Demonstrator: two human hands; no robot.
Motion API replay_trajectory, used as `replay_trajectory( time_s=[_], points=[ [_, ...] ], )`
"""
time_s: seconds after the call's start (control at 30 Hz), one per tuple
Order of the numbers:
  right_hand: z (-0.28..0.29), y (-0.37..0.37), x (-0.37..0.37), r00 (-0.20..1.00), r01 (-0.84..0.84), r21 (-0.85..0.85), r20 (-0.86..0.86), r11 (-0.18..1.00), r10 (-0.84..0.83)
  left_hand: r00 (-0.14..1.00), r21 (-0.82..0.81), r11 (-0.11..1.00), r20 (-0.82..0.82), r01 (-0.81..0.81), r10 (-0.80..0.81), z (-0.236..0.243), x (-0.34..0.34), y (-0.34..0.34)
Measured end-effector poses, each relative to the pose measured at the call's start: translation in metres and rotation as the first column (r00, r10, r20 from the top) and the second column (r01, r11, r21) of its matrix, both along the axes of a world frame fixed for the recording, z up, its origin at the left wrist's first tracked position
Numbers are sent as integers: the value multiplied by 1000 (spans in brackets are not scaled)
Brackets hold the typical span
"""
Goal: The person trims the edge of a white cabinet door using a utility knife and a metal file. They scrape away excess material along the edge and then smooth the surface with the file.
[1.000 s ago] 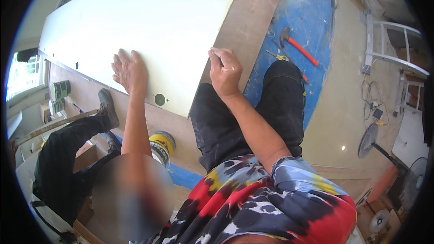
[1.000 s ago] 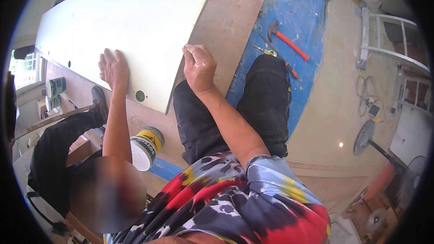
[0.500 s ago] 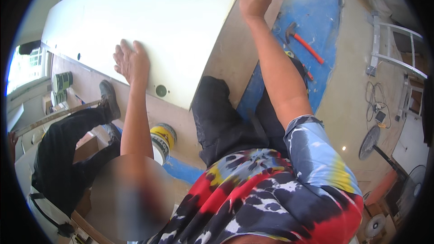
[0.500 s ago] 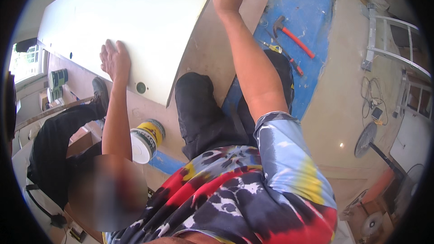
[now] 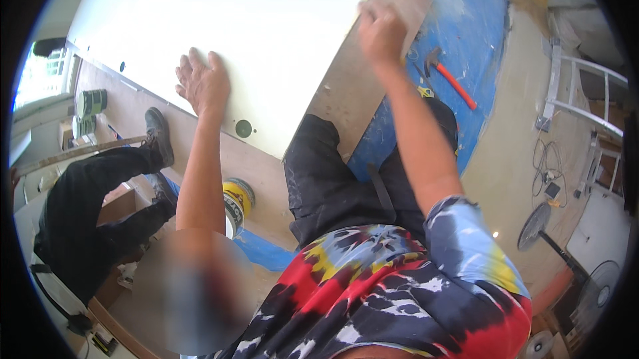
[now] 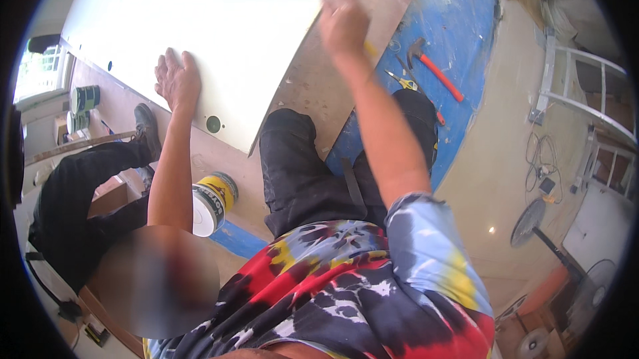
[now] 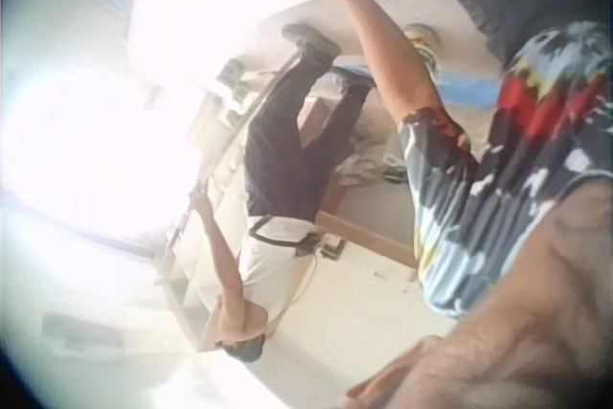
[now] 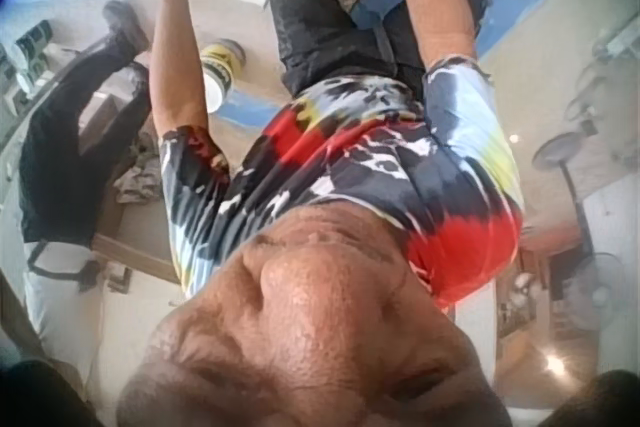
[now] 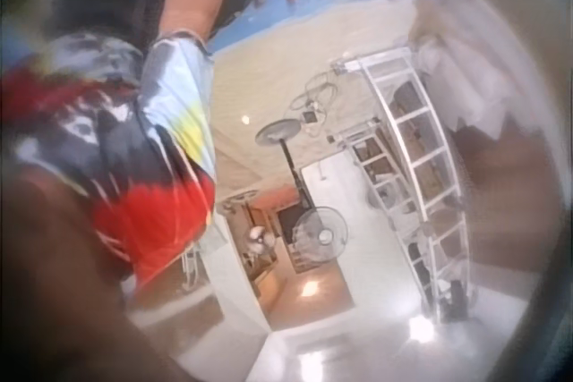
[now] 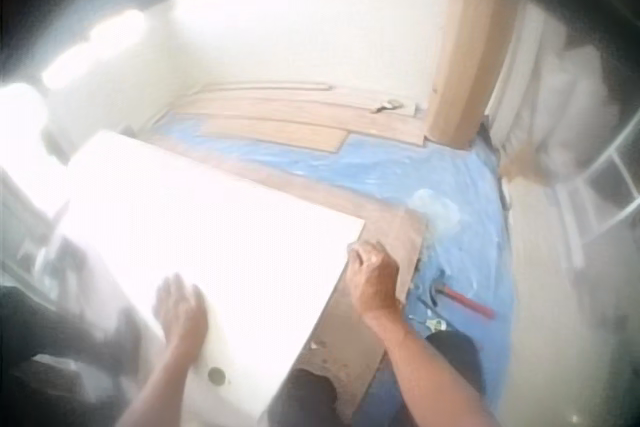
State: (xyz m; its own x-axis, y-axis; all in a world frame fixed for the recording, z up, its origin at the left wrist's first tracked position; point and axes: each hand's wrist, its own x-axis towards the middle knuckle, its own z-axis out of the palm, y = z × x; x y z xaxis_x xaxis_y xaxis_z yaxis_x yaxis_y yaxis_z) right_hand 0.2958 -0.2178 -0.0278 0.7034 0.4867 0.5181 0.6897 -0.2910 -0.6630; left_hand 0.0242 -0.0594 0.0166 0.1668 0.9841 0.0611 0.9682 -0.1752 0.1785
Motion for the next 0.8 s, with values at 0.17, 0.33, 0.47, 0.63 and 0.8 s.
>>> replay_trajectory(
  time_s=[0.17, 0.33, 0.47, 0.63, 0.8],
  points=[
    [-6, 28, 74, 980, 10, 20, 199, 1000, -14, 1000, 9, 1000, 19, -8, 8, -4, -1, 0],
    [-2, 12, 27, 982, 69, -138, 182, 988, -43, 999, 18, 1000, 46, 1, -2, -5, 1, -1],
    [14, -40, -96, 990, -118, -197, 53, 973, 131, 998, 20, 1000, 54, -15, 14, -3, -4, -1],
    [24, -77, -158, 929, -359, -77, -128, 930, 348, 999, 18, 1000, 52, -9, 8, -5, -3, -2],
    [4, -7, -4, 991, -14, -132, 133, 991, 32, 998, 7, 1000, 69, -11, 11, -1, -1, -2]
  ],
)
